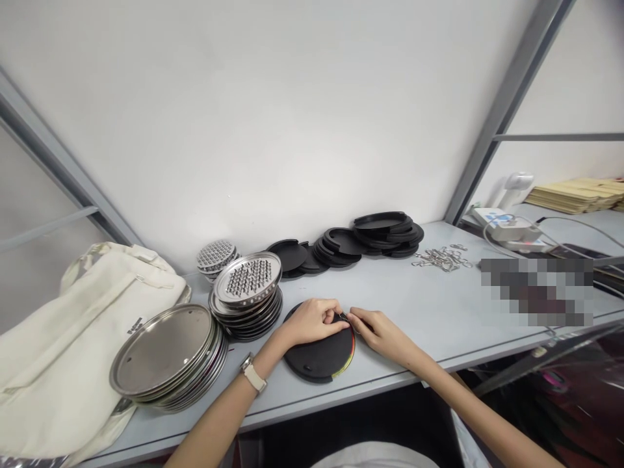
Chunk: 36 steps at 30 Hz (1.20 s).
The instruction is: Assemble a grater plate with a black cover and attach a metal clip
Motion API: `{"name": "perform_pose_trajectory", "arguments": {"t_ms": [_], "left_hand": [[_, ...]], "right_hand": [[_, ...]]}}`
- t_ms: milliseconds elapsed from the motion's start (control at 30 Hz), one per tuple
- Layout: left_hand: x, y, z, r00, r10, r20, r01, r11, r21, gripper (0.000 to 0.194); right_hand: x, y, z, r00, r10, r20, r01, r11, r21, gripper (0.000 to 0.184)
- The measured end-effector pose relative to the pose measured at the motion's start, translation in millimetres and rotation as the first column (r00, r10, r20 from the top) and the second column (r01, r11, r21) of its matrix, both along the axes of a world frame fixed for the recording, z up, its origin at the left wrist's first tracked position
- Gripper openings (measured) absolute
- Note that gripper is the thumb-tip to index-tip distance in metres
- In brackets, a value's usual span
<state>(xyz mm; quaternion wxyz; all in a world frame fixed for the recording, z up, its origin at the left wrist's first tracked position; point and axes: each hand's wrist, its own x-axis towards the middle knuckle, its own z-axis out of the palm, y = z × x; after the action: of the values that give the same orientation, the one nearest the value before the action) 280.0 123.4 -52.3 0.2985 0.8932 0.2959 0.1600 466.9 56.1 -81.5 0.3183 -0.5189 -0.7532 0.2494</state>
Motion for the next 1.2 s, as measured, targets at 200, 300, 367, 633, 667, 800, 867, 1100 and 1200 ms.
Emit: {"name": "perform_pose_trajectory", "arguments": {"t_ms": [200, 300, 367, 633, 667, 800, 867, 1100, 1200], "left_hand": [[0.5, -0.7, 1.9, 1.0, 0.01, -0.012, -0.01, 1.0, -0.007, 0.025], [0.4, -0.6, 2.1, 1.0, 0.01, -0.017, -0.01, 1.0, -0.004, 0.024], [0.4, -0.6, 1.9, 1.0, 0.008, -0.017, -0.008, 1.0, 0.002, 0.024], [1.9, -3.4, 3.4, 0.999, -0.033, -0.025, 0.034, 0.998, 0.053, 0.017], [2.0, -3.7, 3.7, 0.999, -0.034, -0.025, 0.036, 0.998, 0.051, 0.017], [1.6, -4.2, 3.9, 0.999, -0.034, -0.018, 0.035, 0.998, 0.051, 0.015], [1.4, -4.2, 3.9, 0.999, -0.028, -0.016, 0.029, 0.998, 0.062, 0.015], [1.1, -4.4, 4.7, 0.999, -0.032, -0.022, 0.033, 0.997, 0.074, 0.017], [0.6, -4.9, 6.1, 0.999, -0.044, -0.025, 0.046, 0.996, 0.07, 0.023]], "right_hand": [[-1.2, -0.4, 1.2, 1.0, -0.014, -0.014, 0.014, 1.0, -0.009, 0.034], [-1.1, -0.6, 1.1, 1.0, -0.013, -0.021, 0.013, 1.0, -0.009, 0.034], [-0.2, 0.3, 0.3, 0.999, -0.029, -0.03, 0.029, 1.0, 0.0, 0.034], [4.1, 3.8, -2.7, 0.994, -0.093, -0.065, 0.093, 0.996, 0.004, 0.035], [3.8, 3.5, -2.3, 0.994, -0.091, -0.064, 0.092, 0.996, 0.003, 0.035], [2.0, 2.1, -0.2, 0.994, -0.086, -0.068, 0.086, 0.996, -0.01, 0.036], [1.4, 1.4, 0.3, 0.996, -0.058, -0.062, 0.056, 0.998, -0.022, 0.037], [-0.6, -0.6, 0.6, 0.998, -0.018, -0.054, 0.017, 1.0, -0.015, 0.034], [-0.9, -0.8, 0.4, 0.997, -0.023, -0.07, 0.023, 1.0, 0.001, 0.032]]}}
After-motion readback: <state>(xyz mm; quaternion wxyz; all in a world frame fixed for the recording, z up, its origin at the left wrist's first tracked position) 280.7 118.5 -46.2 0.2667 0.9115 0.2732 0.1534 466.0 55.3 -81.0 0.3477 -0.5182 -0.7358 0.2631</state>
